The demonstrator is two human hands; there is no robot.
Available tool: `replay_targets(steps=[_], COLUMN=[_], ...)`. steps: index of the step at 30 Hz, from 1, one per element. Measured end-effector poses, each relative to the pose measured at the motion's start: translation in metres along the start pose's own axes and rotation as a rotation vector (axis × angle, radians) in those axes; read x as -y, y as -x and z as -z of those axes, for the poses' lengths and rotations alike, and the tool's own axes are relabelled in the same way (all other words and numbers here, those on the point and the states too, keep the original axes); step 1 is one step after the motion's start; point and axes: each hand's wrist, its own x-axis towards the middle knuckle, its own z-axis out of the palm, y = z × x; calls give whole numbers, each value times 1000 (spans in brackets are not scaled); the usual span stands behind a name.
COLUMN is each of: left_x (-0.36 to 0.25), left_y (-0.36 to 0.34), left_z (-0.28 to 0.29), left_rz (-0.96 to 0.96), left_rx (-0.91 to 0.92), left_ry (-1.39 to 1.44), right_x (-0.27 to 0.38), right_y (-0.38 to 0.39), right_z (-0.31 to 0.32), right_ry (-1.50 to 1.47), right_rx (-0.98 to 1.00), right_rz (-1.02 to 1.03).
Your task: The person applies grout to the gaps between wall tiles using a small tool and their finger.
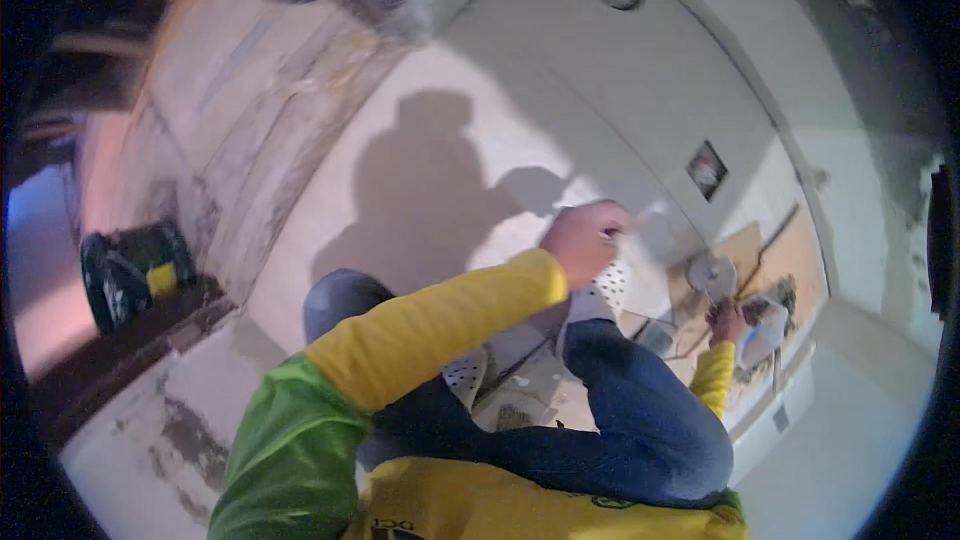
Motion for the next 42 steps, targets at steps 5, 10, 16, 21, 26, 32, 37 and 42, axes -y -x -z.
replay_targets(steps=[5, 10, 16, 21, 26, 32, 37, 42], left_x=[-41, -68, -93, -105, -112, -103, -117, -127], left_y=[-2, -23, -32, -30, -30, -33, -33, -26], left_z=[5, 14, 38, 41, 47, 49, 42, 63], left_rz=[-80, -136, -141, -129, -79, -175, -165, -132], left_rx=[-87, -188, -243, -148, -114, -207, -335, -399], left_ry=[111, 209, 256, 436, 504, 497, 436, 387], right_x=[60, 176, 292, 346, 361, 357, 364, 375], right_y=[-11, 60, 218, 295, 323, 323, 339, 373], right_z=[84, 9, -183, -238, -249, -262, -265, -278], right_ry=[595, 91, 300, 595, 845, 1045, 930, 890], right_rx=[-338, -98, 253, 317, 282, 154, 120, 29], right_rz=[468, 780, 1049, 1187, 1333, 1608, 1700, 1668])
